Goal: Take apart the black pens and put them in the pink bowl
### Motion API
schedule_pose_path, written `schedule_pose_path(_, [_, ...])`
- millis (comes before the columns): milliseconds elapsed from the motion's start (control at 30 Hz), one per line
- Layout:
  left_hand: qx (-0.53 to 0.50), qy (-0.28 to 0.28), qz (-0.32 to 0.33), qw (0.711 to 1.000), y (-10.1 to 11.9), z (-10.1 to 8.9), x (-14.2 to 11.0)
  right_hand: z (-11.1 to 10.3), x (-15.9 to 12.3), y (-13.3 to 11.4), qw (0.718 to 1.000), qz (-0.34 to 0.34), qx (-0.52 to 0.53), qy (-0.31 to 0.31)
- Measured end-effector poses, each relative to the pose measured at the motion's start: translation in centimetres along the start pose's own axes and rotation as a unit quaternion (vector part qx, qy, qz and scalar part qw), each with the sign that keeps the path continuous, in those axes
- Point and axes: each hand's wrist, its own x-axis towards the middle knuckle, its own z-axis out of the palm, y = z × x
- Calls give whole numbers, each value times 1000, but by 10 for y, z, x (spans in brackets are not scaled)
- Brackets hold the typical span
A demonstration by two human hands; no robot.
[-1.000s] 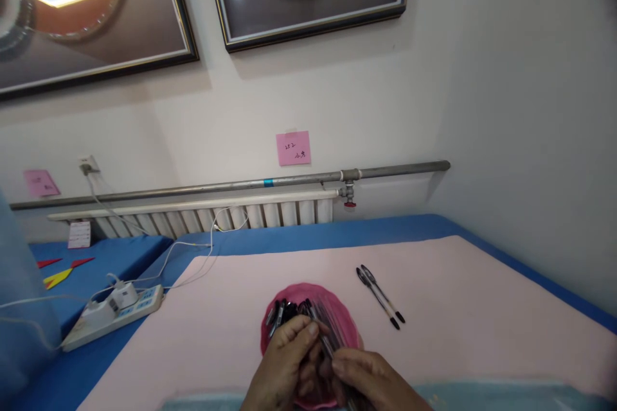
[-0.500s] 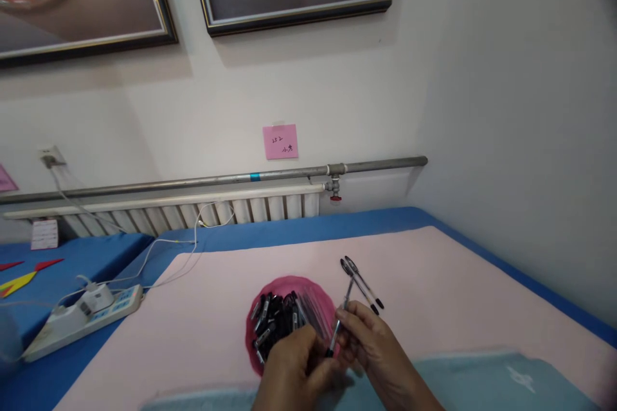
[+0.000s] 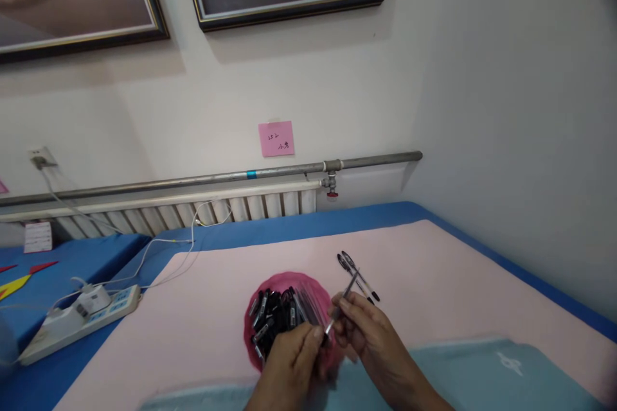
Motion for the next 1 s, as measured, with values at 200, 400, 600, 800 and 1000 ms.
schedule_pose_path(200, [38, 28, 30, 998, 3, 1, -1, 0, -1, 1, 999, 7, -33, -2])
schedule_pose_path(400, [-3, -4, -8, 1000, 0, 1, 0, 1, -1, 0, 1000, 1, -8, 15])
schedule_pose_path(600, [-5, 14, 22, 1000, -4, 0, 1, 0, 1, 3, 1000, 6, -28, -4])
schedule_pose_path(800, [-107, -33, -51, 992, -5, 1, 1, -2, 3, 4, 1000, 13, 16, 18])
schedule_pose_path(1000, [-175, 27, -87, 980, -20, -1, 9, -3, 5, 3, 999, -6, 23, 39])
